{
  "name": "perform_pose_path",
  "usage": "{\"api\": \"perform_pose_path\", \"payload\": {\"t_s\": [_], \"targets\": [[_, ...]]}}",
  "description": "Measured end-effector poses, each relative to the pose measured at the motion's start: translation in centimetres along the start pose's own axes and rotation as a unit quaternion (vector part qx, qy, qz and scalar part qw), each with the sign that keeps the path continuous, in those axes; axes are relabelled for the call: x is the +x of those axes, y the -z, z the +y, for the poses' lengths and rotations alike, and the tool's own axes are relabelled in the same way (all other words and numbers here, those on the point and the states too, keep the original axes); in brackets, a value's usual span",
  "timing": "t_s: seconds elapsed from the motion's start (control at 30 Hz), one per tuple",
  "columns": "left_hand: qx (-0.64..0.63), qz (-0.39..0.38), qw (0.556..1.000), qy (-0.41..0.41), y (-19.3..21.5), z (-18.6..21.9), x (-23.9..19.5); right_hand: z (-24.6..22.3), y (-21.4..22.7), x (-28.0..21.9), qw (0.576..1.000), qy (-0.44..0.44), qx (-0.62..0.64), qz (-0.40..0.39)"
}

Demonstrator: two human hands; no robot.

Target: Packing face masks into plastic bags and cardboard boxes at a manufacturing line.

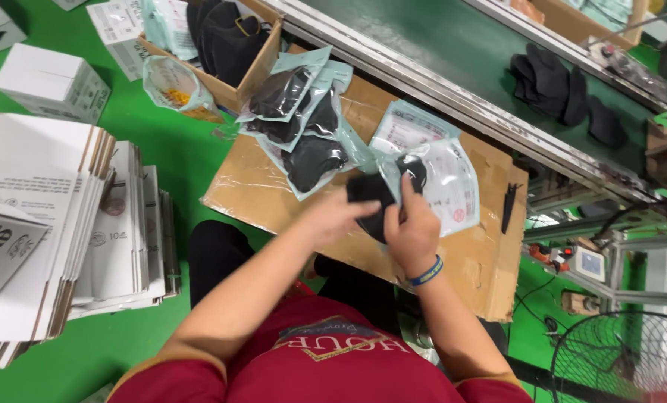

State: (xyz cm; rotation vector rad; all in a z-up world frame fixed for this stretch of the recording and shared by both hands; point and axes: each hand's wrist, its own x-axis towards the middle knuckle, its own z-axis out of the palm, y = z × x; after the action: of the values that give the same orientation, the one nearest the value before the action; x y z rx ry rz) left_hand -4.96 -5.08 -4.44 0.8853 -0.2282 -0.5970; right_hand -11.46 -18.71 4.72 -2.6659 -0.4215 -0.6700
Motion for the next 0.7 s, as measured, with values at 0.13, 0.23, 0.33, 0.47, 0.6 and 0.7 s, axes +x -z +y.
{"api": "perform_pose_path", "payload": {"t_s": [0.13,0.23,0.33,0.47,0.6,0.7], "targets": [[-0.240,0.059,0.965,0.090,1.3,-10.3,-1.1,-2.4,0.1,-1.8,0.993,0.050,0.068,-0.084],[-0.361,-0.025,0.926,0.107,2.1,-16.6,-2.7,0.0,-1.7,-4.4,0.997,-0.026,0.039,-0.055],[-0.385,-0.036,0.909,0.154,-1.1,-10.6,-6.1,-2.7,0.9,-6.4,0.973,0.035,0.187,-0.131],[-0.024,-0.037,0.998,0.045,-5.4,-4.8,-10.3,-4.1,7.0,-2.1,0.928,0.127,0.292,-0.195],[0.302,-0.230,0.925,0.030,-4.8,-6.4,-11.8,0.6,6.6,-2.8,0.886,0.037,0.309,-0.345],[0.431,-0.193,0.877,0.085,-5.0,-2.8,-12.9,4.5,5.3,-4.9,0.807,-0.109,0.343,-0.468]]}}
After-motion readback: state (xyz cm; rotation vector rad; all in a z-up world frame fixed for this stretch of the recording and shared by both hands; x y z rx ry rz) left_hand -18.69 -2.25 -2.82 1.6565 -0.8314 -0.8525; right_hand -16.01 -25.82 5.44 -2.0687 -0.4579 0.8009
